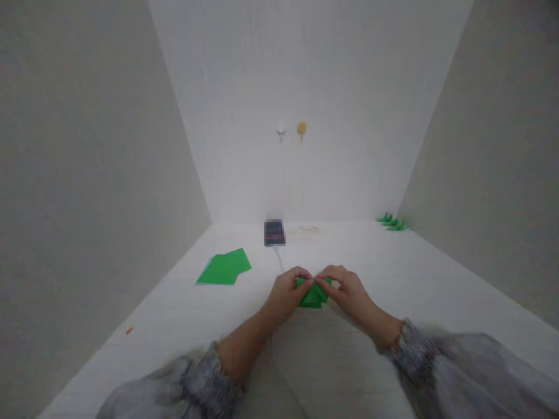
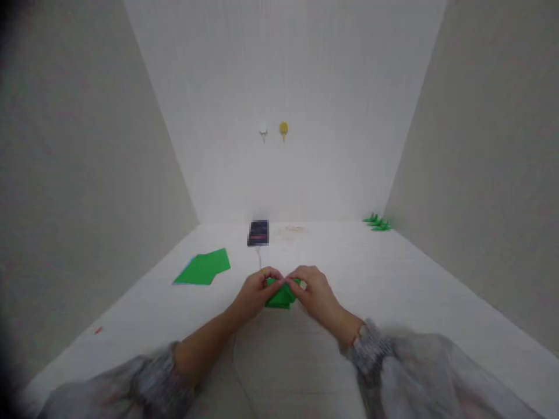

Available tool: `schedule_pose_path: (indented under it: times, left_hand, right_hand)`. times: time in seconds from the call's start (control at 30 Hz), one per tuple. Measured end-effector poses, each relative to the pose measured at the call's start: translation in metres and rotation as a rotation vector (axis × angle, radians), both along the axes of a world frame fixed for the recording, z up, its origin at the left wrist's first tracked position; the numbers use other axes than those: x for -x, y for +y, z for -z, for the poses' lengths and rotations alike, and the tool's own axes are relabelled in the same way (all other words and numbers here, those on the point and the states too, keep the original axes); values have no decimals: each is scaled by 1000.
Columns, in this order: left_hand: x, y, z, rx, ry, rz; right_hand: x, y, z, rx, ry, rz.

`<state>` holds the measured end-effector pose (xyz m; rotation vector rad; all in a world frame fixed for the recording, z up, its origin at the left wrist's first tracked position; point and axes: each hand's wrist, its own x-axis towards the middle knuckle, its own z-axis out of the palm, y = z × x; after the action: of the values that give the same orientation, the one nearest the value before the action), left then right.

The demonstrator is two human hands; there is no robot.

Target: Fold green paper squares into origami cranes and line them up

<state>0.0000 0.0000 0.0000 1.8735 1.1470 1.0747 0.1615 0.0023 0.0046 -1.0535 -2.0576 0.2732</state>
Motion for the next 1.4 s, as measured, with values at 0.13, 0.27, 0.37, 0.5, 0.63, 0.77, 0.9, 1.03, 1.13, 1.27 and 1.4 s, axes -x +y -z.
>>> schedule_pose_path:
  times: [0.13, 0.27, 0.37, 0.5, 0.63, 0.77, 0.9, 1.03, 1.13, 1.27, 1.4]
  left_hand:
    - [0, 3, 5, 55, 0, 16]
    - [0, 2, 5, 58, 2, 10]
    - [0, 1, 6, 57, -28, -3]
    - [0, 1, 6, 65, -58, -4]
    - [2, 1, 6, 52, -41, -17]
    - [2, 1, 6, 52, -19, -6]
    - [3, 1, 5, 54, 18, -10]
    - [3, 0, 4, 35, 72, -35]
    - [2, 0, 3, 42, 88, -29]
    - [2, 2, 4, 57, 116, -42]
    - [6, 5, 6, 64, 125, -86]
  right_hand:
    - [-3, -4, 1, 4, 10, -18]
    - [-2, -5, -1, 39, 36, -11]
    - [-1, -6, -4, 80, 78, 17]
    - [0, -8, -8, 158, 159, 32]
    - [0, -9, -10, 177, 161, 20]
    - [-2, -7, -8, 147, 124, 10]
    - [-4, -5, -6, 118, 78, -13]
    - [-5, -5, -7, 116, 17, -16]
    - [-5, -5, -9, 129, -20, -17]
    - [-6, -6, -14, 132, -29, 21]
    - [-9, -9, -18, 176, 130, 82]
